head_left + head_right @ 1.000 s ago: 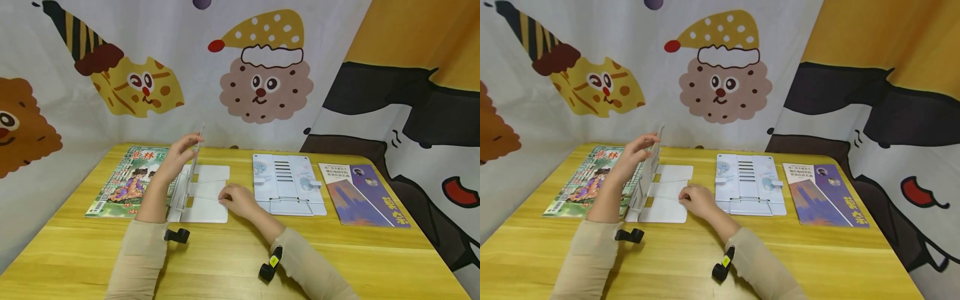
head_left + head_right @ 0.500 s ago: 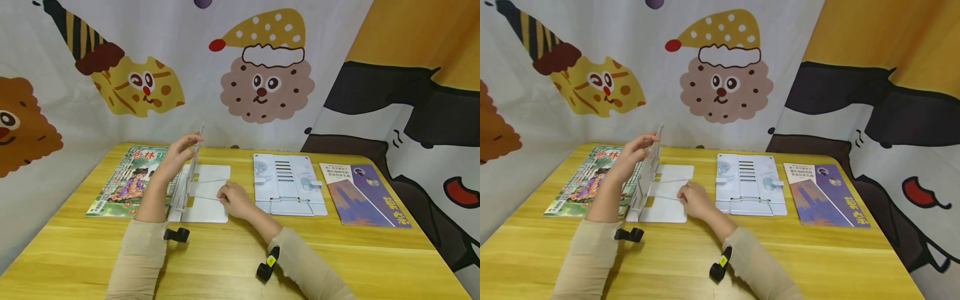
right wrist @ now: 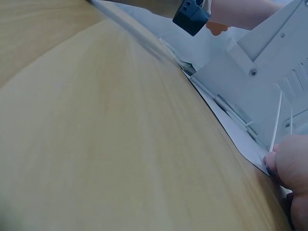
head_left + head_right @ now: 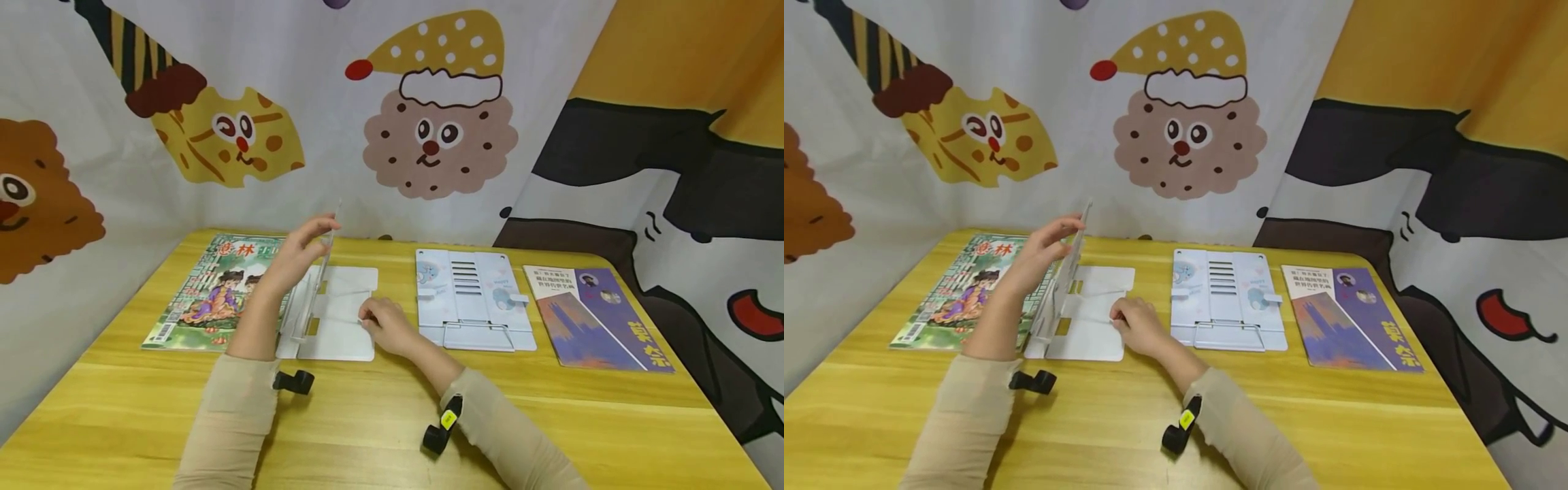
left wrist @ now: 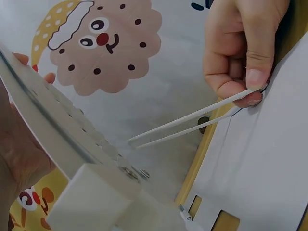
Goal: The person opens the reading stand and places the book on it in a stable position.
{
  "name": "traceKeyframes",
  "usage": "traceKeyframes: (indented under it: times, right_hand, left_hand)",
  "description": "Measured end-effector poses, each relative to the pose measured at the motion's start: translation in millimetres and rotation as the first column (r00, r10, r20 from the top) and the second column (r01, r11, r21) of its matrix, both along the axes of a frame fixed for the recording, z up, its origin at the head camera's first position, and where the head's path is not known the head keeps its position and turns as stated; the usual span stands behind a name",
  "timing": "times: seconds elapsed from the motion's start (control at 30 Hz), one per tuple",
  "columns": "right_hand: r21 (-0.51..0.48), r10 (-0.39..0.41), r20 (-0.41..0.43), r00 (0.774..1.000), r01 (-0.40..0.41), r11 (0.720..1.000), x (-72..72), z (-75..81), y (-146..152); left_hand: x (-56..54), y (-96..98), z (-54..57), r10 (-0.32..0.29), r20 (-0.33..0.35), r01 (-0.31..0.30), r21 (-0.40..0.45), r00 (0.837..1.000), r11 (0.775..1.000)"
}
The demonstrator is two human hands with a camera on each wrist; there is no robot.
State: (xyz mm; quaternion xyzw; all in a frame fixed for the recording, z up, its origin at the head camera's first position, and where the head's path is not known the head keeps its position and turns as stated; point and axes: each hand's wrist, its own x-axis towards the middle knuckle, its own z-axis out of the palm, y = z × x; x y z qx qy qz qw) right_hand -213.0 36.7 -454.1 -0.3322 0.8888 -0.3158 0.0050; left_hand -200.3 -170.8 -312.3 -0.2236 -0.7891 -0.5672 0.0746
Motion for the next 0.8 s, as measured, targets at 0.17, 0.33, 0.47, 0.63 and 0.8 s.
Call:
traceKeyframes:
  times: [0.17, 0.33, 0.47, 0.63, 0.8]
  right_hand:
    - [-0.021, 0.007, 0.004, 1.000, -0.007, 1.000, -0.1, 0.3, 0.2]
    - [-0.023, 0.010, -0.019, 1.000, -0.010, 1.000, -0.9, -1.1, 0.6]
    - [-0.030, 0.001, -0.036, 0.999, -0.002, 1.000, -2.0, -2.9, 1.2]
    - [-0.048, -0.006, -0.011, 1.000, 0.005, 0.999, -1.0, -1.9, 1.9]
    - [-0.105, -0.024, 0.054, 0.998, 0.030, 0.994, 2.7, 2.2, 3.2]
  left_hand:
    - [1.1, 8.4, 1.9, 0.019, 0.005, -0.019, -0.041, 1.000, 0.999]
    - [1.4, 19.3, 2.4, 0.019, -0.002, -0.019, -0.086, 1.000, 0.996]
    - [1.1, 27.0, 0.9, -0.014, 0.017, 0.015, -0.073, 1.000, 0.997]
    - [-7.6, 27.4, -11.6, -0.028, 0.017, 0.029, -0.049, 0.999, 0.998]
    - [-19.3, 20.4, -26.6, -0.048, 0.022, 0.049, -0.058, 0.999, 0.997]
